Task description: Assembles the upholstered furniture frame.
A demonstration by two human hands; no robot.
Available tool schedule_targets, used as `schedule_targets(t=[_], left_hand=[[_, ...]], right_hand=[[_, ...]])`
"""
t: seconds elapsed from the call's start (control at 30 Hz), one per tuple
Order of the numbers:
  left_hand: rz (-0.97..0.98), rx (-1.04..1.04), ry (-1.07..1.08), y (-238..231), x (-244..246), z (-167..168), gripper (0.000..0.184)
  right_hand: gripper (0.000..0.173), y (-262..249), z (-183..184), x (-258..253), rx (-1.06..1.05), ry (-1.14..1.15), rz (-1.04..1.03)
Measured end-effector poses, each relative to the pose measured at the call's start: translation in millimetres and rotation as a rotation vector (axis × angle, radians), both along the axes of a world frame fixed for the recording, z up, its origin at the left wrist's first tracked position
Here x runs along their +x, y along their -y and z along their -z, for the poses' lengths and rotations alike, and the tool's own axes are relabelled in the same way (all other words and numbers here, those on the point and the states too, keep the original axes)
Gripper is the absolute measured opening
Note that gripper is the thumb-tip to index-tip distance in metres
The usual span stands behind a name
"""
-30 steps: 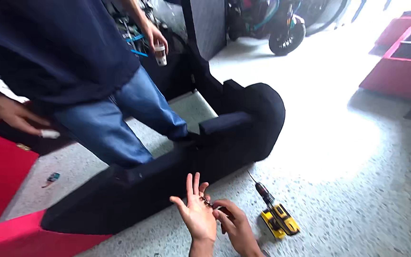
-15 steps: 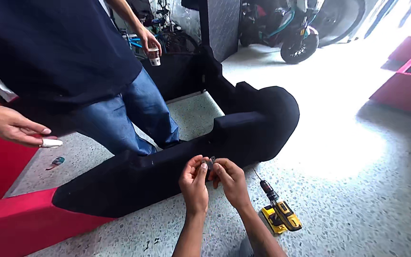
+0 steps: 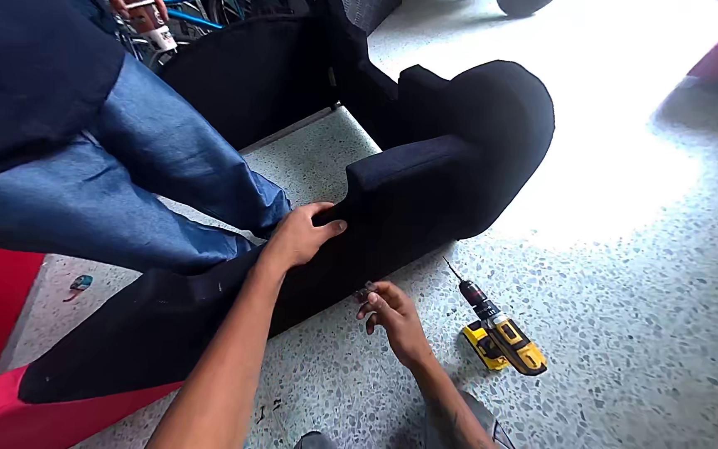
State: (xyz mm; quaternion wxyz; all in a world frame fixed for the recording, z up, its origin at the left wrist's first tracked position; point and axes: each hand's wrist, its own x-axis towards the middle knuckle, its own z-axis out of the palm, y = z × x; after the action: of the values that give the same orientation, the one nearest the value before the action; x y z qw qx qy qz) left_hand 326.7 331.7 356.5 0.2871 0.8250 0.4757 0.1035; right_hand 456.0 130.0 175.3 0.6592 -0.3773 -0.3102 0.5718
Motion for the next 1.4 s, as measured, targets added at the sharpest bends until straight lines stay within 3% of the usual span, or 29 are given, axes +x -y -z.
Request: schedule_targets(t=[0.1,0.3,0.53,0.8,0.97,1.27,1.4], left_hand=[[0.006,0.037,0.027,-0.1,0.0,3.7,0.050],[0.017,0.090,0.036,2.1,-1.0,4.3,0.050],[0.060,0.249,-0.097,10.2,-4.9,11.0,0.074],[0.021,0.339,-0.144,17.1,-1.9,13.9,0.058],[0.036,0.537,-0.169,25.2,2.8,20.9,0.055],[0.062,0.619,-0.182,22.2,3.0,21.6,0.056],[0.124,0.333,-0.066,9.6,-7.9,11.4,0.063]], right_hand=[[0.025,-2.9,14.8,-4.1,-0.016,0.006,0.003],[0.025,-1.8,18.5,-8.2,0.004,-0.007,0.068],[0.024,-4.2,-9.1,-0.1,0.033,-0.024,0.155],[0.025,-2.6,-24.5,0.3,0.062,-0.055,0.194],[0.024,-2.0,-21.7,-1.2,0.059,-0.037,0.213],[0.027,-9.1,-41.0,1.9,0.080,-0.061,0.255],[0.030,-33.8,-58.1,-4.4,0.090,-0.067,0.268]])
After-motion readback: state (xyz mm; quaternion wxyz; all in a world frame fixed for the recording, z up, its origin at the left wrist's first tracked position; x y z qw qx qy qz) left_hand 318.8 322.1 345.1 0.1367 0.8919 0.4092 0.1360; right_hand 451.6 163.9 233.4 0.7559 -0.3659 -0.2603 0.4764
